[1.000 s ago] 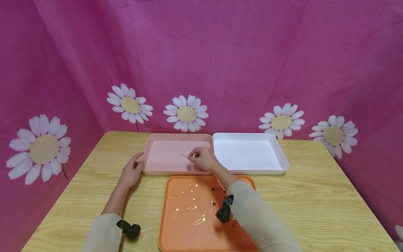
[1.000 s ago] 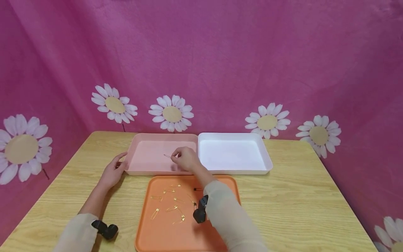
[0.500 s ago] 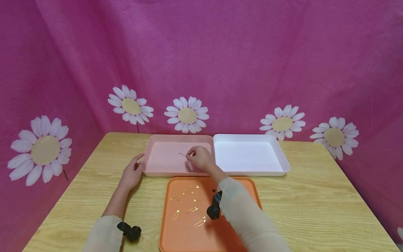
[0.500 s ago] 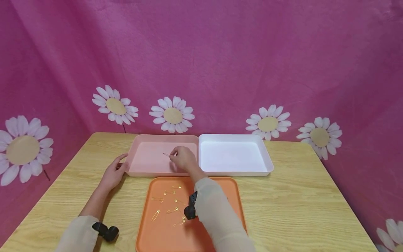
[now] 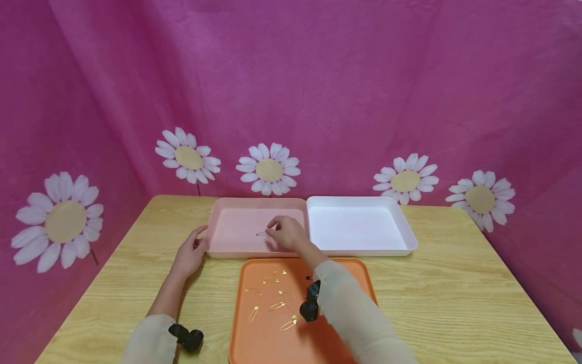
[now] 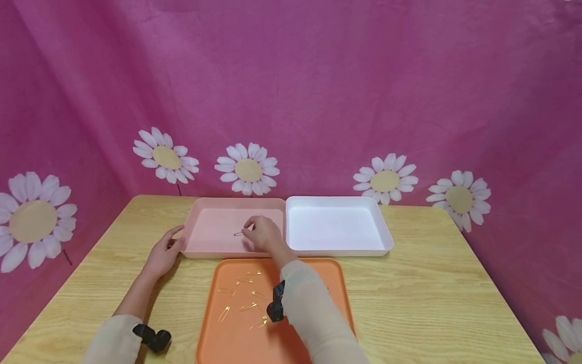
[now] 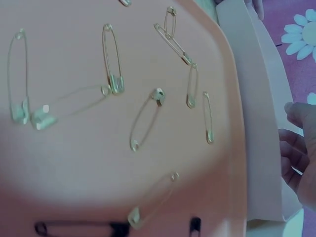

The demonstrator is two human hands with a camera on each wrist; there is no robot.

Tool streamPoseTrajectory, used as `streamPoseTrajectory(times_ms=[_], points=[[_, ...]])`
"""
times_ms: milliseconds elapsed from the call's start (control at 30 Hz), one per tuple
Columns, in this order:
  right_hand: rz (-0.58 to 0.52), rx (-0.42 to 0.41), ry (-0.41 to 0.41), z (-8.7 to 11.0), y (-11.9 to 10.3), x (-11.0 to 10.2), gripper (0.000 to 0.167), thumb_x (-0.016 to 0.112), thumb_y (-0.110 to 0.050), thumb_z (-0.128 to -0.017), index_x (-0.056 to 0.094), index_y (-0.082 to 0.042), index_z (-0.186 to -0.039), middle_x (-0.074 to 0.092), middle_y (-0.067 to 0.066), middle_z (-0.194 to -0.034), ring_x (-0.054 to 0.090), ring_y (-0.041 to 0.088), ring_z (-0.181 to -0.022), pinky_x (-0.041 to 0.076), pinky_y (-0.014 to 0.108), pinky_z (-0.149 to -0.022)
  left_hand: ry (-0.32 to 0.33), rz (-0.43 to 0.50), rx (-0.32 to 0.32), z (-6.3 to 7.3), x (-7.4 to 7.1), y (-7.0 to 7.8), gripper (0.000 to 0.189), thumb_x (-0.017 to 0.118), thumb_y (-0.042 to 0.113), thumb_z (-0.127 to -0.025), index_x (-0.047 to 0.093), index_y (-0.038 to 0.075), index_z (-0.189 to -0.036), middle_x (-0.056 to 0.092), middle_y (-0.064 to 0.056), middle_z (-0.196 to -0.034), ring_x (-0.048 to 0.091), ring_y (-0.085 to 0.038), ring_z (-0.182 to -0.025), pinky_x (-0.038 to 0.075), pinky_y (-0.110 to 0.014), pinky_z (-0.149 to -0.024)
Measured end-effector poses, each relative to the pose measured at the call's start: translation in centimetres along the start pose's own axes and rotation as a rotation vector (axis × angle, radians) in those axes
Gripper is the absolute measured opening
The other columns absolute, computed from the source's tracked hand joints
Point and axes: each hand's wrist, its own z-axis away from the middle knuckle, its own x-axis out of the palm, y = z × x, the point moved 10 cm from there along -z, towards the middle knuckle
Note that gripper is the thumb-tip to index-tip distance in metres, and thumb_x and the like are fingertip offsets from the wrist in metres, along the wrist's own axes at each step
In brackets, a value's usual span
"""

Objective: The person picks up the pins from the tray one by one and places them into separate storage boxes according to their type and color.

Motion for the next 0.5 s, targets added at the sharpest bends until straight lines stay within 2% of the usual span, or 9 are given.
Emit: streamPoseTrajectory(times_ms=[233, 500], points=[[-0.024, -0.046, 0.009, 0.4, 0.1, -1.2, 0.016, 0.065, -0.023, -0.087, 0.072, -0.011, -0.095, 0.066, 0.002, -0.081, 0.051, 0.013, -0.072, 0.041, 0.023, -0.063, 0.000, 0.011, -0.004, 0.2, 0.0, 0.2, 0.046, 0.039, 0.027, -0.100, 0.033, 0.011, -0.144, 0.055, -0.026, -0.119, 0.050, -0.033, -0.110, 0.039, -0.044, -0.094], [-0.086, -0.030, -0.008, 0.9, 1.1, -2.1, 0.017, 0.065, -0.023, -0.087, 0.071, -0.009, -0.095, 0.066, 0.003, -0.085, 0.051, 0.014, -0.072, 0.041, 0.023, -0.062, 0.001, 0.003, 0.001, 0.2, 0.3, 0.1, 0.047, 0.038, 0.027, -0.100, 0.032, 0.011, -0.144, 0.056, -0.025, -0.118, 0.050, -0.033, -0.110, 0.038, -0.042, -0.093]])
